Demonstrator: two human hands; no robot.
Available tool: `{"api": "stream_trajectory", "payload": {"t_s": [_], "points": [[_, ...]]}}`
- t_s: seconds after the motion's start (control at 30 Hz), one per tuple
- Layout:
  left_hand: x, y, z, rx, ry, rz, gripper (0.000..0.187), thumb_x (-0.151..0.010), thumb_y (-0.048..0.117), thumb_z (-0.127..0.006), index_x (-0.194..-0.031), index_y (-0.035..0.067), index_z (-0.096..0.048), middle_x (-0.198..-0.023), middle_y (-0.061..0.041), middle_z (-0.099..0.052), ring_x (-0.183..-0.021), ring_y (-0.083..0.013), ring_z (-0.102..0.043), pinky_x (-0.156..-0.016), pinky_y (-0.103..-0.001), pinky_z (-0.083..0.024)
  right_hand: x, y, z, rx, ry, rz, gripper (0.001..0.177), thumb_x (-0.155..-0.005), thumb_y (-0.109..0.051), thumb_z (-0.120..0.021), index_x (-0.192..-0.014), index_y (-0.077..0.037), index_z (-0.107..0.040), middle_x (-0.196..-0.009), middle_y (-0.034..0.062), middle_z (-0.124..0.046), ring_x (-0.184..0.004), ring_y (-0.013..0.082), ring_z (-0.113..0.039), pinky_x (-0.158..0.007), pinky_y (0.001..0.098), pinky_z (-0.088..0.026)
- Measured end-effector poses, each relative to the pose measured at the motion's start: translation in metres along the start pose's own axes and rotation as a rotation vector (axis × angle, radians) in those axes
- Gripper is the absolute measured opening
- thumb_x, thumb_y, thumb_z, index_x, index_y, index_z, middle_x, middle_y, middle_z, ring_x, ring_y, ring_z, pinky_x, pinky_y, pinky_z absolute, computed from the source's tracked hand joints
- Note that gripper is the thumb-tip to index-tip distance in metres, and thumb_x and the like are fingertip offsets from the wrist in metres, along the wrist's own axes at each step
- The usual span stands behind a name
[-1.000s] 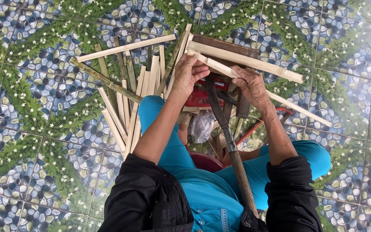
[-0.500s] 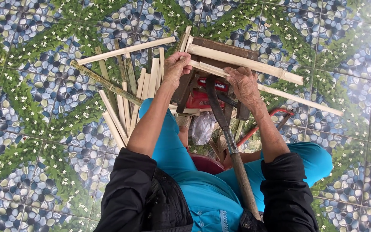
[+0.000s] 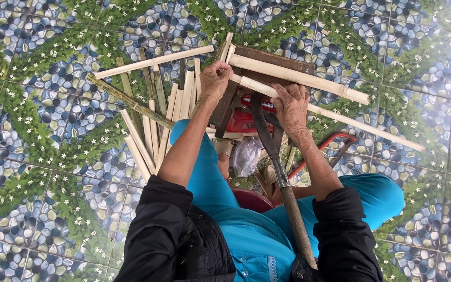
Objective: The person is using a machete to split and trim bamboo strips into thinner pieces while sitting on a small stool.
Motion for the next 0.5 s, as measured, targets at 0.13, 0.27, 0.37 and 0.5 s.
{"api": "stream_trajectory", "payload": {"t_s": [0.13, 0.27, 0.37, 0.5], "points": [[-0.005, -0.014, -0.009, -0.043, 0.023, -0.009, 0.004, -0.074, 0.032, -0.077, -0.078, 0.032, -0.078, -0.069, -0.004, -0.068, -0.077, -0.0270, -0.069, -0.074, -0.037, -0.056, -0.002, 0.003, -0.002, -0.003, 0.049, 0.006, 0.039, -0.089, -0.023, -0.078, -0.127, -0.020, -0.067, -0.109, 0.0037, -0.049, -0.106, 0.0301, -0.047, -0.086, 0.0447, -0.041], [-0.006, -0.015, -0.009, 0.020, 0.053, -0.113, 0.003, -0.074, 0.027, -0.075, -0.075, 0.029, -0.077, -0.067, -0.003, -0.065, -0.071, -0.0253, -0.068, -0.075, -0.035, -0.054, -0.006, 0.002, -0.002, 0.014, 0.038, -0.001, 0.039, -0.087, -0.021, -0.079, -0.124, -0.018, -0.069, -0.109, 0.0042, -0.048, -0.106, 0.0307, -0.045, -0.084, 0.0463, -0.042], [0.005, -0.001, -0.006, 0.038, 0.078, -0.191, 0.003, -0.076, 0.025, -0.075, -0.077, 0.026, -0.077, -0.067, -0.005, -0.064, -0.072, -0.0274, -0.068, -0.076, -0.037, -0.054, -0.005, 0.004, -0.007, 0.008, 0.027, -0.019, 0.038, -0.087, -0.024, -0.079, -0.123, -0.019, -0.069, -0.107, 0.0036, -0.048, -0.105, 0.0297, -0.046, -0.086, 0.0443, -0.038], [0.016, 0.015, 0.007, 0.035, 0.110, -0.305, 0.006, -0.075, 0.018, -0.078, -0.078, 0.023, -0.077, -0.070, -0.006, -0.060, -0.072, -0.0267, -0.067, -0.076, -0.035, -0.054, -0.009, 0.003, -0.010, 0.013, 0.009, -0.015, 0.039, -0.085, -0.025, -0.081, -0.121, -0.019, -0.070, -0.106, 0.0032, -0.049, -0.106, 0.0293, -0.047, -0.086, 0.0437, -0.038]]}}
Point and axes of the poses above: each hand's wrist, its own x-axis away from the middle knuckle, its own z-axis out of the back of the hand, y = z × x, the point moved 3 cm from there along -x, towards the middle knuckle
